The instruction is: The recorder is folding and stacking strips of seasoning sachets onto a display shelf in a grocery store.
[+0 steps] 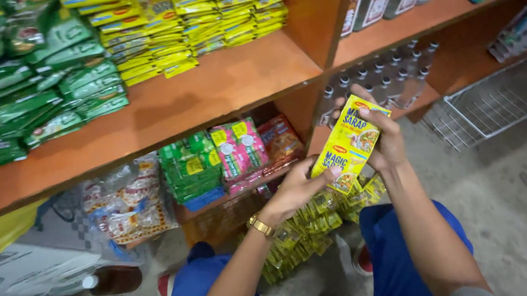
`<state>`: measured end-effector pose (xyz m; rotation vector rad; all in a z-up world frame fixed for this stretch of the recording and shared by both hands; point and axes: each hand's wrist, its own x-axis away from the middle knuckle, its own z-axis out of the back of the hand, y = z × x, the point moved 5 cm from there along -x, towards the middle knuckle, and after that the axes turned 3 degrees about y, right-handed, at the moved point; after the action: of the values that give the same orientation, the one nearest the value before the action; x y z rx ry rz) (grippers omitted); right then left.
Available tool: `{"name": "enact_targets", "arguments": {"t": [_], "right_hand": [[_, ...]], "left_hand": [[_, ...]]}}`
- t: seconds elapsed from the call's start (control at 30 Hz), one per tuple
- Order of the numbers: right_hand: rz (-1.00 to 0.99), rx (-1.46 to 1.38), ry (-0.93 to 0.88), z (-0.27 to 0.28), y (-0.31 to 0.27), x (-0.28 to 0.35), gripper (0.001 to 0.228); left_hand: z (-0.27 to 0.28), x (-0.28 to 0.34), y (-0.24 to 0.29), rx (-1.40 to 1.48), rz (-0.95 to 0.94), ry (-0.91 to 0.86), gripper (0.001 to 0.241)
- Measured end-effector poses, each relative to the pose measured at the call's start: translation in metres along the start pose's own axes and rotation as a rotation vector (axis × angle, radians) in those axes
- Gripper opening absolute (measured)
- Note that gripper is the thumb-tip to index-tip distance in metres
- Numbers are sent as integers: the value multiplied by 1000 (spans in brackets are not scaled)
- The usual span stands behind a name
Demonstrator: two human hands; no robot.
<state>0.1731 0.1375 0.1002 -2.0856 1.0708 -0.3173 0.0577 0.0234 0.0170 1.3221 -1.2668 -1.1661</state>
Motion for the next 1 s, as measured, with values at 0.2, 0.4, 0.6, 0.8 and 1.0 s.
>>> {"name": "enact_targets", "arguments": {"t": [0.2,0.4,0.6,0.8,1.0], "right_hand": [[-79,164,23,30,21,-5,49],[-152,260,144,21,49,0,35],[60,419,111,-6,50,-8,32],[253,722,61,-96,27,-82,31],[404,837,-77,-173,12,-217,27]], "left_hand": [[20,8,5,-101,-46,159,50],[38,22,23,-295,-217,379,42],[49,46,72,-379,-307,441,46],[98,57,146,-481,-370,664,54],[202,53,244,-1230,-693,1034,41]]}}
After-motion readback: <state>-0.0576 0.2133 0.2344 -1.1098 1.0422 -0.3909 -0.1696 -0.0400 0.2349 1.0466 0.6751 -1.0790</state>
